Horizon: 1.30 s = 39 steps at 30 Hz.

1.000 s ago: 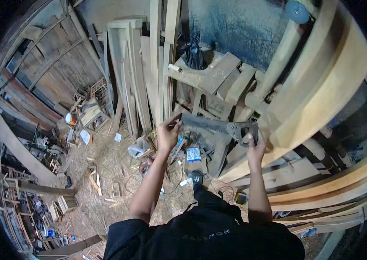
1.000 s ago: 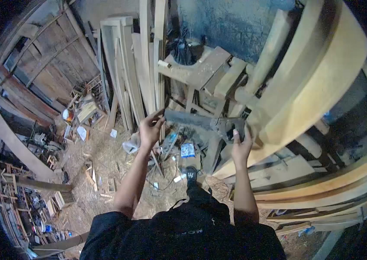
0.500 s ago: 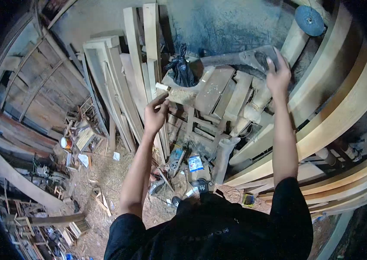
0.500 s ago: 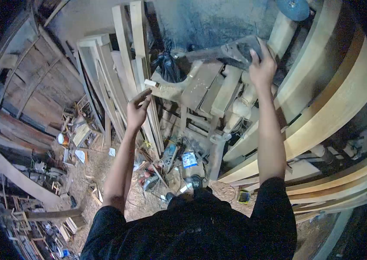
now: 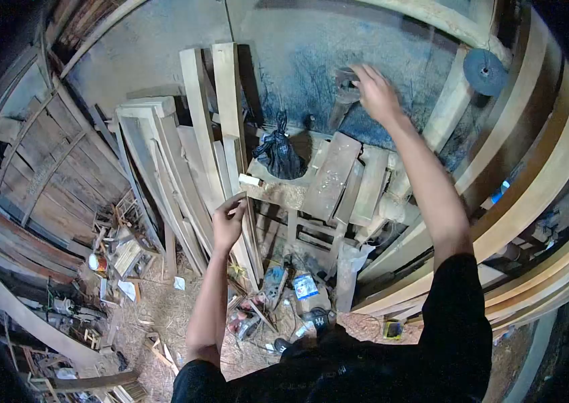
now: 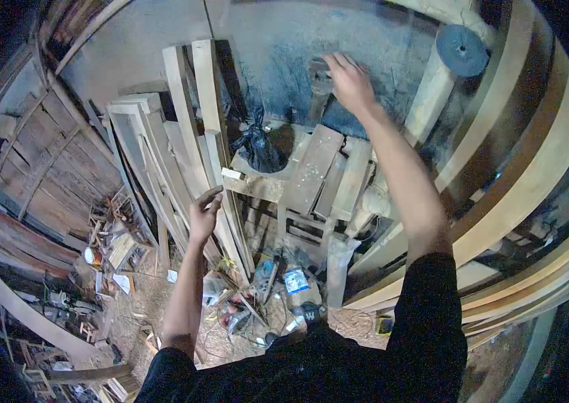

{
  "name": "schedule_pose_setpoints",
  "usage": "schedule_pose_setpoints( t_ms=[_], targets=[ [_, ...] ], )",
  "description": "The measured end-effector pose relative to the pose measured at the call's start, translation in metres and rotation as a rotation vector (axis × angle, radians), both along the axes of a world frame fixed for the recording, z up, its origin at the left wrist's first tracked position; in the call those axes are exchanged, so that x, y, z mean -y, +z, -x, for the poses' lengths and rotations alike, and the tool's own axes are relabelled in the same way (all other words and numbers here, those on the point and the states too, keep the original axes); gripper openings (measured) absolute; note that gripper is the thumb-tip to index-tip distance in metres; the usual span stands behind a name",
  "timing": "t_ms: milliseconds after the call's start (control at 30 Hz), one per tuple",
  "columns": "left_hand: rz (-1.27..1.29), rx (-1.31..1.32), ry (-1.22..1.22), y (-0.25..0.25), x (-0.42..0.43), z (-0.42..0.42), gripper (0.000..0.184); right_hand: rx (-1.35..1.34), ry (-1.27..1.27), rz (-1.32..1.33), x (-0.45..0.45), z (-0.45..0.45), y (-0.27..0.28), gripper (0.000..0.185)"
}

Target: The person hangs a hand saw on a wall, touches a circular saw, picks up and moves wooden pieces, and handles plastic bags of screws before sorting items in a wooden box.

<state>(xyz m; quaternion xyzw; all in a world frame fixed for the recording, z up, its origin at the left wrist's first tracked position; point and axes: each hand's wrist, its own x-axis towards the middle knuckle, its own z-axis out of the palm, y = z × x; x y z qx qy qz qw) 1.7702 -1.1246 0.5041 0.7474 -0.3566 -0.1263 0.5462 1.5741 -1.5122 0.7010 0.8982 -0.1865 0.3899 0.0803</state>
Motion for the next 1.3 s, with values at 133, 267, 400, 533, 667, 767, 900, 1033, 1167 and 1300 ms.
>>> schedule_pose_setpoints(
  t_ms=[133,267,400,533,667,767,900,1033,1167,1300],
  targets=[
    [-0.028,-0.001,0.03,-0.015,-0.009,-0.023,0.034,-0.085,-0.014,0.052,0.028,-0.032,-0.018,0.061],
    [0.006,-0.073,0.048,-0.021,-0.017,-0.024,0.029,-0.106,-0.051,0.104,0.034,-0.049,-0.033,0.061],
    [-0.009,-0.107,0.061,-0.037,-0.022,-0.025,0.028,-0.082,-0.08,0.039,0.035,-0.056,-0.035,0.066],
    [-0.003,-0.124,0.057,-0.049,-0.025,-0.028,0.028,-0.019,-0.198,0.058,0.039,-0.061,-0.039,0.065],
    [0.026,-0.143,0.076,-0.052,-0.025,-0.025,0.027,-0.032,-0.168,0.114,0.04,-0.062,-0.035,0.063],
    [0.045,-0.139,0.077,-0.051,-0.025,-0.025,0.026,-0.052,-0.202,0.237,0.039,-0.063,-0.038,0.063],
    [0.1,-0.197,0.106,-0.045,-0.026,-0.017,0.025,-0.067,-0.187,0.258,0.046,-0.065,-0.038,0.055],
    [0.026,-0.192,0.111,-0.051,-0.031,-0.011,0.028,0.045,-0.142,0.281,0.046,-0.063,-0.045,0.043],
    [-0.037,-0.22,0.102,-0.06,-0.03,-0.009,0.031,0.064,-0.105,0.193,0.046,-0.056,-0.052,0.038],
    [0.001,-0.19,0.11,-0.063,-0.03,-0.006,0.029,0.037,-0.106,0.209,0.053,-0.053,-0.058,0.034]
  ],
)
